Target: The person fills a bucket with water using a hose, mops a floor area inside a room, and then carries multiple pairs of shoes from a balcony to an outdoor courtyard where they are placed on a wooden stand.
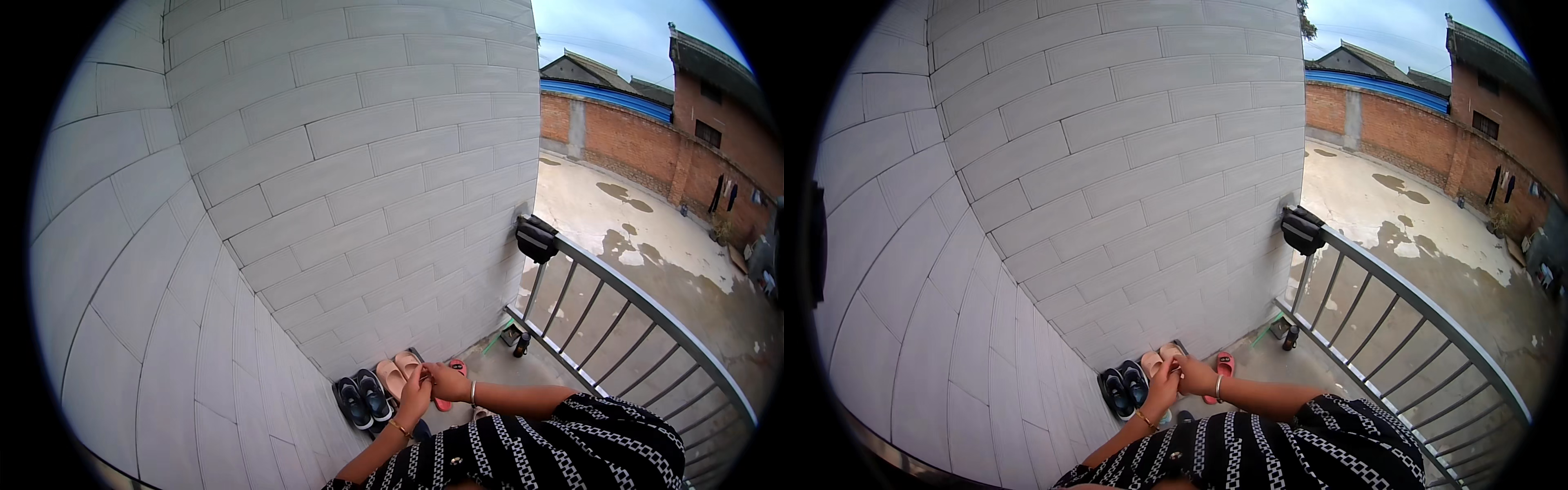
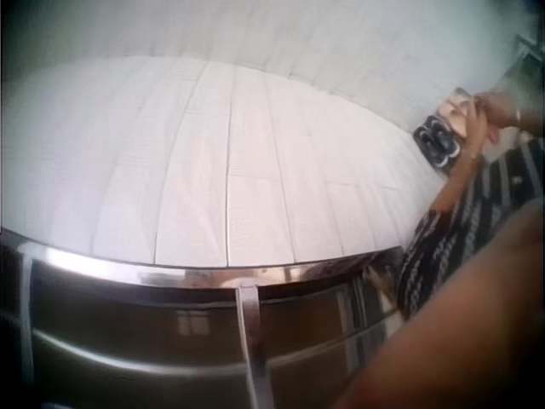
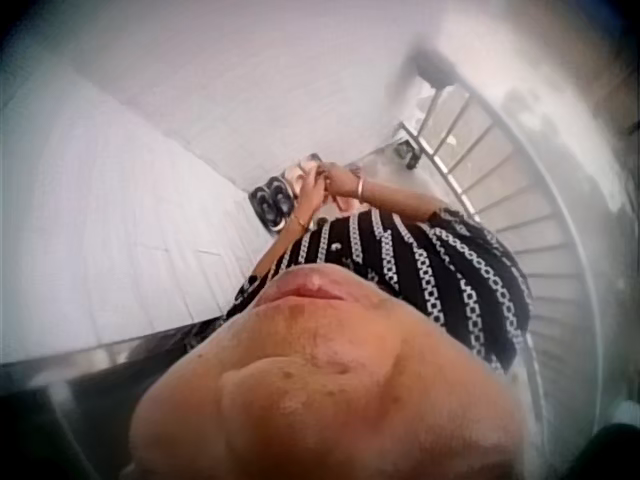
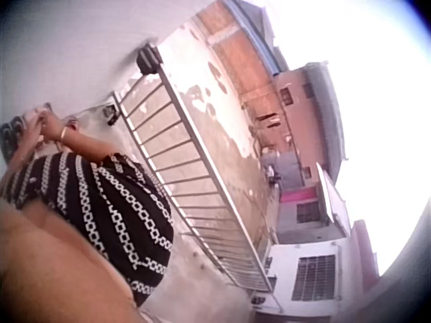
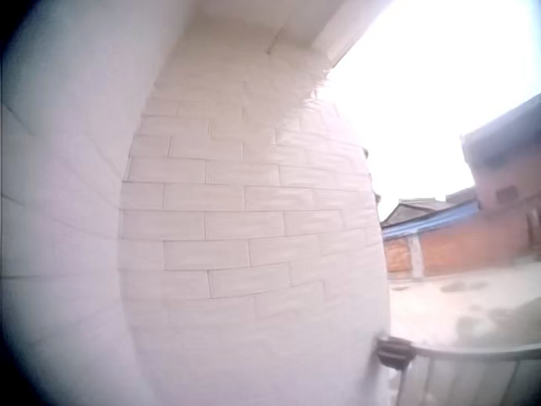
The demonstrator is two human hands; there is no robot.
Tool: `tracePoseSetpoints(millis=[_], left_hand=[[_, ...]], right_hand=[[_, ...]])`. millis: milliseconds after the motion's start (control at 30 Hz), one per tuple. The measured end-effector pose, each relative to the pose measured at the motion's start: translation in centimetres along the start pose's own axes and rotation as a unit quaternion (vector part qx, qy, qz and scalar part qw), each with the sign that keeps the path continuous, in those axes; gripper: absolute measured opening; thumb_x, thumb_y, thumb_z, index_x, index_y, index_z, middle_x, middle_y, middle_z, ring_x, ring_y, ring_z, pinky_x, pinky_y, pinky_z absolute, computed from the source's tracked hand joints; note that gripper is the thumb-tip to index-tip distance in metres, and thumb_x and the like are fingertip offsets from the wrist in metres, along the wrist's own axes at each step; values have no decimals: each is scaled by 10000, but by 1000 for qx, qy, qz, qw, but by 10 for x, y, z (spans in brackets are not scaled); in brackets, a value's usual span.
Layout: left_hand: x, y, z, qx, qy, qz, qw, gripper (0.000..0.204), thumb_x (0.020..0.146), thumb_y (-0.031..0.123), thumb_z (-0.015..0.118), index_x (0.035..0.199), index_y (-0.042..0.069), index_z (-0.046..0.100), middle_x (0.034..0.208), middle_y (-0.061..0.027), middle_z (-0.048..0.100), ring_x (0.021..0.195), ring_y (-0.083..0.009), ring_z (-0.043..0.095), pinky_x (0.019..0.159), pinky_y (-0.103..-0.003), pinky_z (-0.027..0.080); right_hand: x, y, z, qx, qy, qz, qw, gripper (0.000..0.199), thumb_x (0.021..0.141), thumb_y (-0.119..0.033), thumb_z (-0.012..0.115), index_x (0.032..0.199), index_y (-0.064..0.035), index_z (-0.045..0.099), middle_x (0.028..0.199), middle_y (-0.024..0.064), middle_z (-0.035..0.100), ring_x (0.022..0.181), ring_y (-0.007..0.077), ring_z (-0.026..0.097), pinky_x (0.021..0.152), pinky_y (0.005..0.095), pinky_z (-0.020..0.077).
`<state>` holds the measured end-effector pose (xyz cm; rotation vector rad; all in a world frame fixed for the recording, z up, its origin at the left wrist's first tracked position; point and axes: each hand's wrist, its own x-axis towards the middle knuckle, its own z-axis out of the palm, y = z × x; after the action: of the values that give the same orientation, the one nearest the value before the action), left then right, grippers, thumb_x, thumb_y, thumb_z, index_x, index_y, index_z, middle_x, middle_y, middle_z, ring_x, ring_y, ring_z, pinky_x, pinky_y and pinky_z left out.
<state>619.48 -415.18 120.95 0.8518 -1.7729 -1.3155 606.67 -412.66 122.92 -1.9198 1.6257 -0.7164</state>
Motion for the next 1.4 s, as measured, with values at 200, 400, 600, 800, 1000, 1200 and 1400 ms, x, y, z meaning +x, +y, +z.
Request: tracePoseSetpoints(millis=[200,400,600,800,1000,1200,1400], left_hand=[[13,10,63,-71,-34,-57,995,309,857,41,429,1161,-15,444,998,-114,586,916,-184,578,789,-271,453],[9,-25,130,-64,-97,-106,988,381,869,53,433,1241,-14,385,1072,-141,557,983,-190,562,844,-293,441],[29,-12,157,-16,-111,-99,989,393,864,54,428,1247,-21,383,1079,-148,559,1000,-213,558,845,-305,442],[14,-19,159,-39,-56,-98,993,356,849,22,410,1203,-5,431,1064,-118,562,968,-176,540,824,-280,431],[7,-48,165,-36,-52,-87,994,345,879,21,409,1222,-12,416,1071,-83,545,931,-117,521,807,-227,417],[15,-34,174,-17,-52,-73,996,356,836,38,431,1190,2,438,1070,-145,567,1010,-221,554,872,-311,430],[25,-20,184,-9,-65,-71,995,354,843,42,423,1194,-1,430,1063,-148,574,987,-227,569,833,-309,454]], right_hand=[[-33,51,-22,43,76,13,996,398,718,-123,584,1090,-17,490,979,210,569,921,357,541,793,399,448],[-85,83,-46,135,93,53,985,328,725,-95,564,1035,6,527,967,211,580,903,352,563,761,395,461],[-93,114,-57,106,149,48,982,341,723,-58,554,1058,-7,514,969,193,586,910,334,568,769,378,467],[-100,90,-72,47,64,113,990,429,723,-151,585,1125,-42,482,994,171,569,906,330,555,788,389,459],[-101,110,-59,48,49,72,995,434,718,-140,571,1130,-43,476,987,192,565,899,350,546,784,395,453],[-102,118,-68,62,57,57,995,433,711,-119,574,1126,-42,477,986,192,566,947,349,524,806,396,442],[-104,129,-76,49,59,95,992,427,707,-113,582,1116,-44,480,1009,185,567,961,344,518,822,395,436]])
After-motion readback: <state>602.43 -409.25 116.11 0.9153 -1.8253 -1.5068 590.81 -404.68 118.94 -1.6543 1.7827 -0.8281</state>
